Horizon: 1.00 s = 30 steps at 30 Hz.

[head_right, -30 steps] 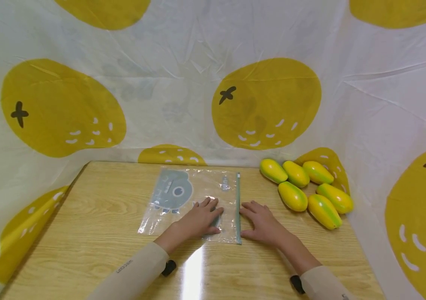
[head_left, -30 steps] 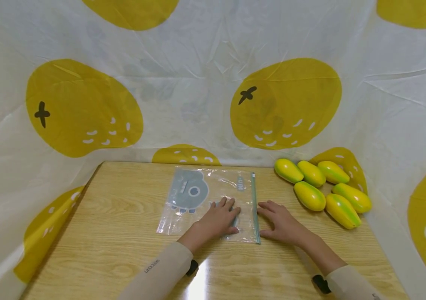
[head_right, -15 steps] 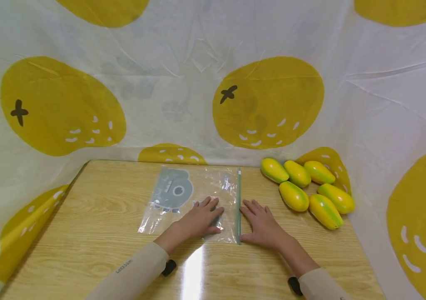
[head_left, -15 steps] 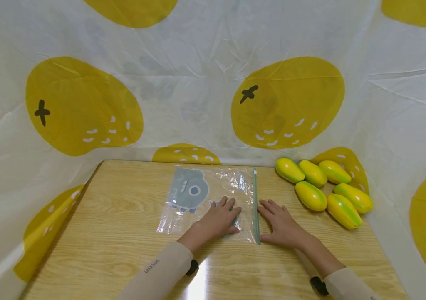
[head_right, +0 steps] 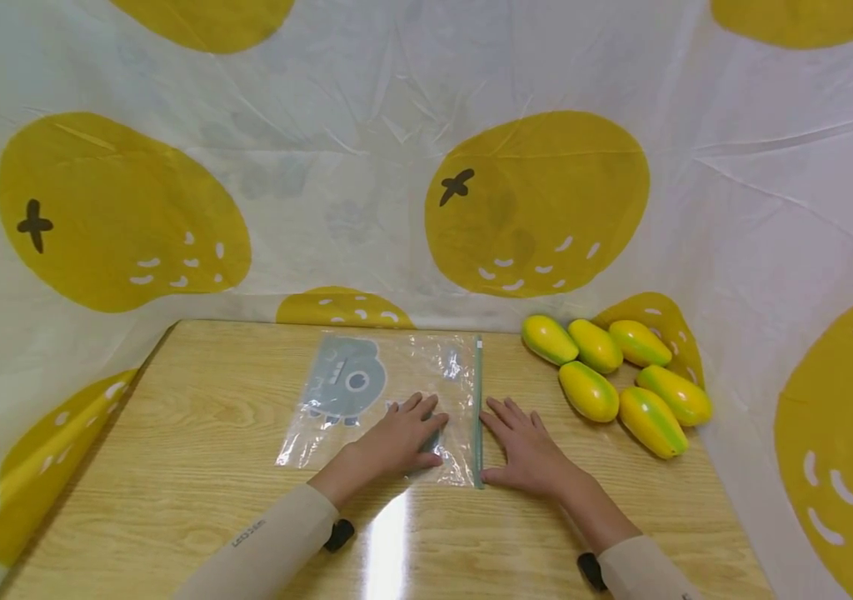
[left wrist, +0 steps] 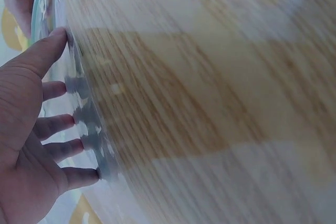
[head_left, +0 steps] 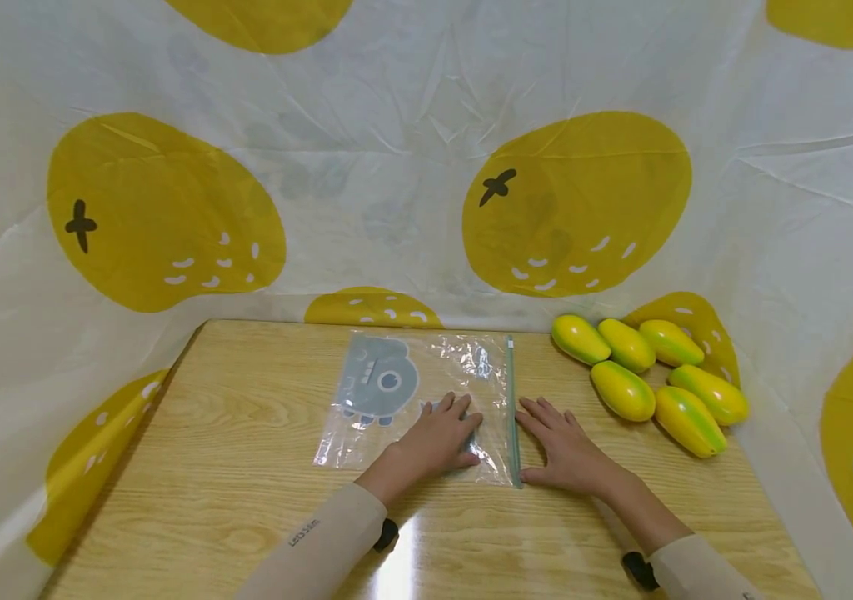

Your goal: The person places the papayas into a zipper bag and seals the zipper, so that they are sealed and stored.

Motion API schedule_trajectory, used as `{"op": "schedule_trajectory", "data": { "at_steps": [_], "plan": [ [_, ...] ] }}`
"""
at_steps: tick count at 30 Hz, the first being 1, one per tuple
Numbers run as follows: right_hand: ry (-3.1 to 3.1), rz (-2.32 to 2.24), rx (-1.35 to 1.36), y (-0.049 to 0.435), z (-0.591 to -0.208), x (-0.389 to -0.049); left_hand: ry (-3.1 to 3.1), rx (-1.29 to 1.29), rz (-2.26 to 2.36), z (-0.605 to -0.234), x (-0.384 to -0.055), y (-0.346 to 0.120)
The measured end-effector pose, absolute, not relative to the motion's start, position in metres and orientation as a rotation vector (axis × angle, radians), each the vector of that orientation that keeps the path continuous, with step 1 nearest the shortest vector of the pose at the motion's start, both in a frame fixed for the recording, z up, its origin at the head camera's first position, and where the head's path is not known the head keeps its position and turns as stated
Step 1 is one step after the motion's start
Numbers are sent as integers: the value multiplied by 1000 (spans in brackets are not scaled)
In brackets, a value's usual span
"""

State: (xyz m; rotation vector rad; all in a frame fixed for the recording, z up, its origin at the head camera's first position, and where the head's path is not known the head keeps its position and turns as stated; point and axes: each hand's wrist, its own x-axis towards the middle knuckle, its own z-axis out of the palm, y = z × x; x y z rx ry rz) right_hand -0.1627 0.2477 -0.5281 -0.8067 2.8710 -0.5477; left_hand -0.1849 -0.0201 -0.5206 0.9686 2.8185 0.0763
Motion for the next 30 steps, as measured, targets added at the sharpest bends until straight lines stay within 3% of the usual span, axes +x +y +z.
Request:
{"op": "schedule_trajectory", "data": {
  "at_steps": [17, 30],
  "plan": [
    [2874, -556, -786, 249, -529, -160, 2891, 882, 351, -525, -189, 15],
    [2865, -585, -781, 247, -527, -161, 2873, 550, 499, -526, -187, 42]
  ]
}}
